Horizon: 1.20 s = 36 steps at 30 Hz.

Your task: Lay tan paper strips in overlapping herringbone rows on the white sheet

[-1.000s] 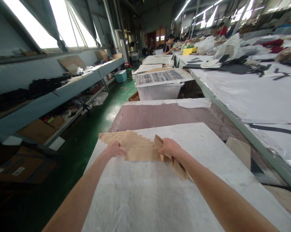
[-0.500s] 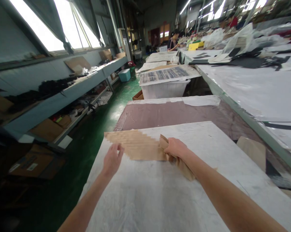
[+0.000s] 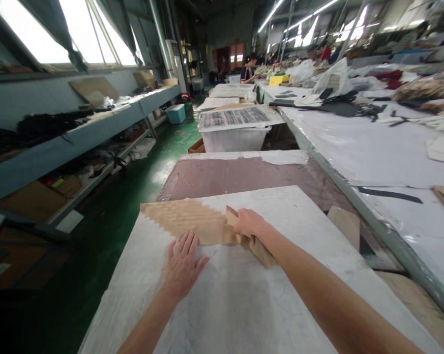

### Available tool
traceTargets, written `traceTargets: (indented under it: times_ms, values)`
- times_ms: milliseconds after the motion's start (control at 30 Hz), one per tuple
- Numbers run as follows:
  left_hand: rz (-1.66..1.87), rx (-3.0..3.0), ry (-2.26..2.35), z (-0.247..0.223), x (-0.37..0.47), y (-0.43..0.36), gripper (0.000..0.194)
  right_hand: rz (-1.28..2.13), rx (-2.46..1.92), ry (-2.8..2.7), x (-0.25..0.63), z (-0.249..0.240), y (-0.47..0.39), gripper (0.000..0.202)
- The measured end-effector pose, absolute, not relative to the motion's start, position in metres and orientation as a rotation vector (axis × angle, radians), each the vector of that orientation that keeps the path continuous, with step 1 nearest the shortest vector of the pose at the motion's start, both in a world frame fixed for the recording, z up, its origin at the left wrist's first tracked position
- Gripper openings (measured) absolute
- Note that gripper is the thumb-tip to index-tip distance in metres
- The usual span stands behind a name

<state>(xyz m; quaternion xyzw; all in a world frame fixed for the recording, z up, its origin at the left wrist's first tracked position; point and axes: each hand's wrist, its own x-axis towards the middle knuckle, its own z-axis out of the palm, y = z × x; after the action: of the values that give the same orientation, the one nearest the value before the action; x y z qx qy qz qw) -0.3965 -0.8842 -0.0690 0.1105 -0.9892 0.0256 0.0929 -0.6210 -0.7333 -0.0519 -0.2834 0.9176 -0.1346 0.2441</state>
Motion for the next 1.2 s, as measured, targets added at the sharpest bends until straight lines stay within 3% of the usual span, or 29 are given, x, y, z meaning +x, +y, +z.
traceTargets:
  times_ms: [267,433,700,933,1200]
  values:
    - [0.092,0.308,-2.961,-0.070,-0.397,-0.883,0.060,-0.272,-0.792,2.490,-0.633,-0.045,-0.721,0.042]
    - [0.114,0.310,-2.964,-0.071,-0.396,-0.882,0.060,-0.256,-0.732,2.479,-0.643,-0.045,-0.689,0.032]
    - [0.126,0.294,-2.971,-0.066,-0.399,-0.883,0.056,-0.511,-0.589,2.564,-0.634,-0.046,-0.642,0.026]
    - [0.166,0.318,-2.969,-0.066,-0.402,-0.879,0.051,-0.726,-0.859,2.466,-0.612,-0.044,-0.667,0.028]
    - [0.155,0.327,-2.939,-0.067,-0.400,-0.876,0.051,-0.485,-0.889,2.547,-0.614,-0.053,-0.698,0.035]
